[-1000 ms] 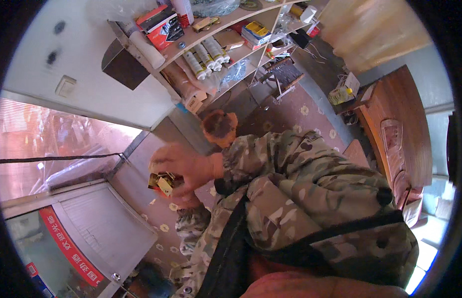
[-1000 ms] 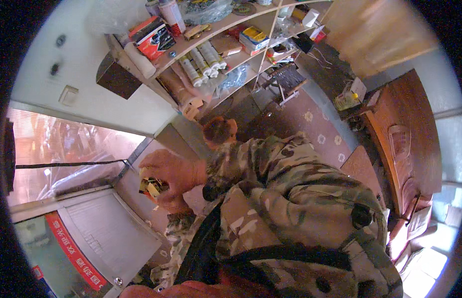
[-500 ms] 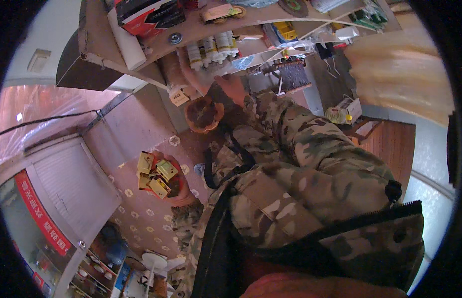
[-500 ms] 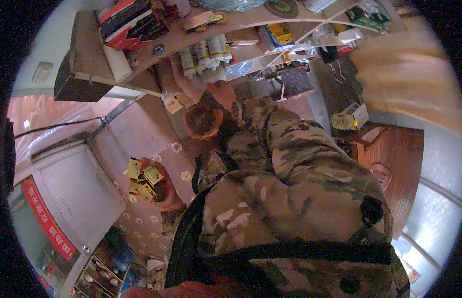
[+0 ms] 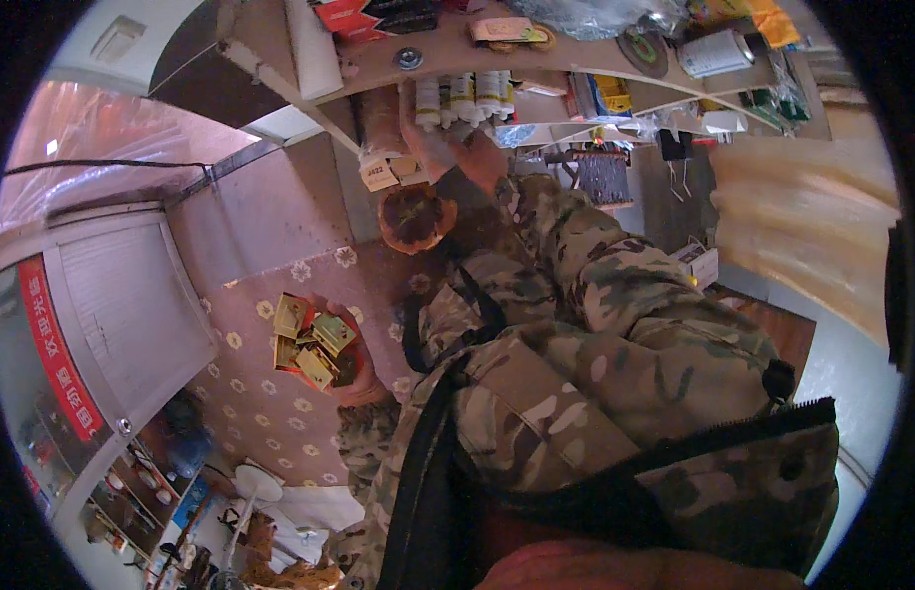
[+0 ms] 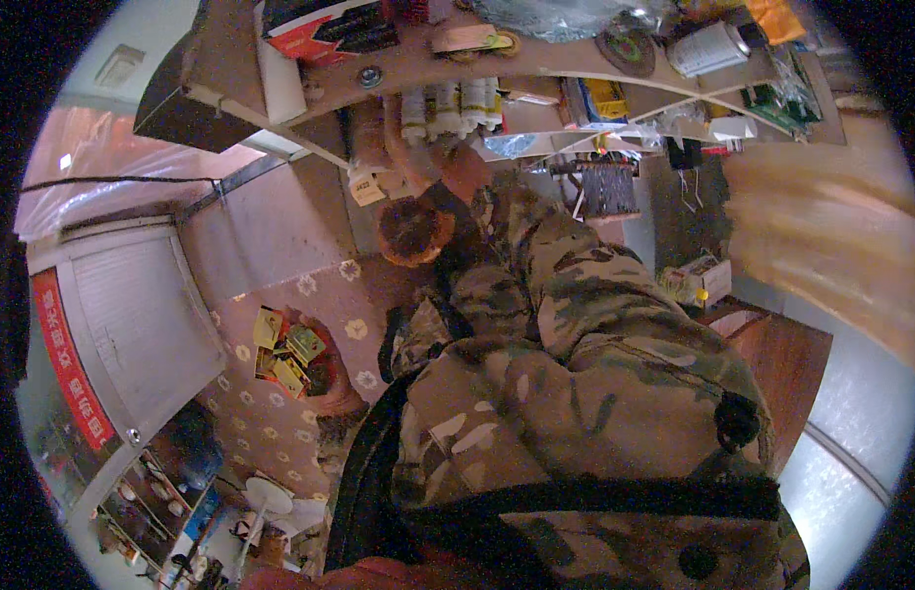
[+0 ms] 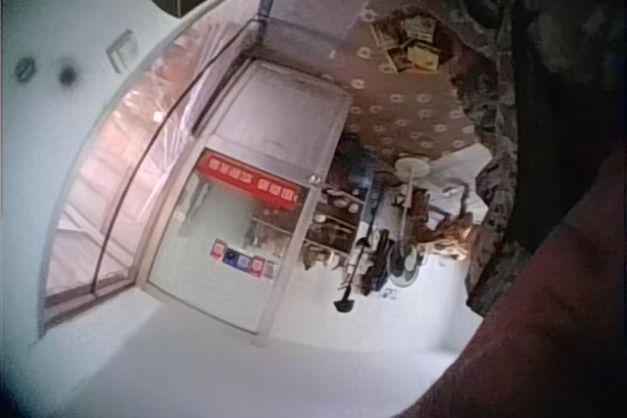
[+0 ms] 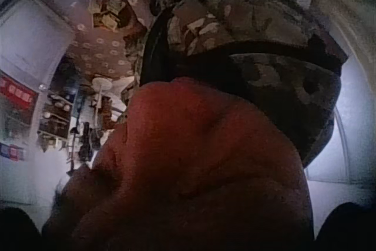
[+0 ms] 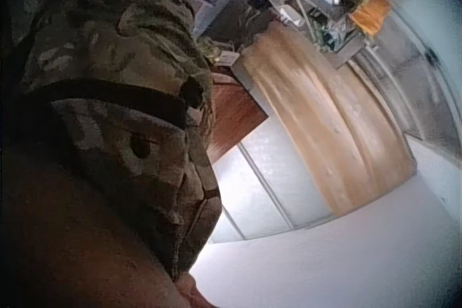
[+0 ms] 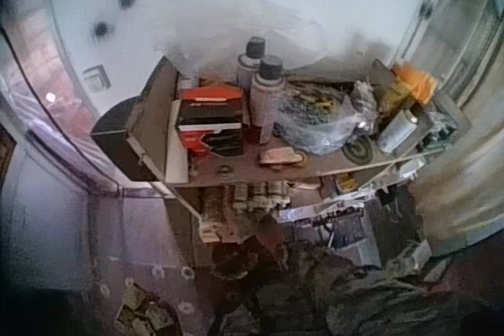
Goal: The person walks from an office area into a workshop, picks up long metal profiles, and uses a manual hacksaw to cut them into shorter pieces. The person repeats the cutting process on multiple profiles and stacks the cut pieces.
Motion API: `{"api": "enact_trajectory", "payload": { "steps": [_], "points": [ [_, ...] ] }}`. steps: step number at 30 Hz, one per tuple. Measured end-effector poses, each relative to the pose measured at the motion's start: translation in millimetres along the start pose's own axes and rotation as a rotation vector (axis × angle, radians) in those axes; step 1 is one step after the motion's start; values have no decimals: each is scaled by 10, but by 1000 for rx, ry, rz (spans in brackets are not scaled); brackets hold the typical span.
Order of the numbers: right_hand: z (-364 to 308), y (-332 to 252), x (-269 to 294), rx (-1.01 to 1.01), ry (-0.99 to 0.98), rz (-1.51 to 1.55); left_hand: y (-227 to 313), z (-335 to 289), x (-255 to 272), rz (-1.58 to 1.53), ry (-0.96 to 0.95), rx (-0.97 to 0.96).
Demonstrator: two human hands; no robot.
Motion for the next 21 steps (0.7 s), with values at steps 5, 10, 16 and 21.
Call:
{"api": "enact_trajectory", "payload": {
  "steps": [5,10,16,21],
  "points": [
    [-191,-815,-88,365,-302,93,68,-38,42,-33,-15,-41],
    [-58,-803,-227,409,-291,-165,123,-67,5,14,-86,-41],
    [333,-375,190,364,-105,-59,153,-48,19,6,-60,-58],
    [284,-428,560,419,-200,-201,72,-12,-4,-102,-44,17]
  ]
}}
Point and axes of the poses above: each hand's wrist, its own z-axis towards the middle knuckle, its own x-axis out of the back of the hand, y = z × x, the point moved 10 cm from there along z, towards the middle knuckle, and after that the axes turned 5 degrees about -x, right-handed, at the moved point
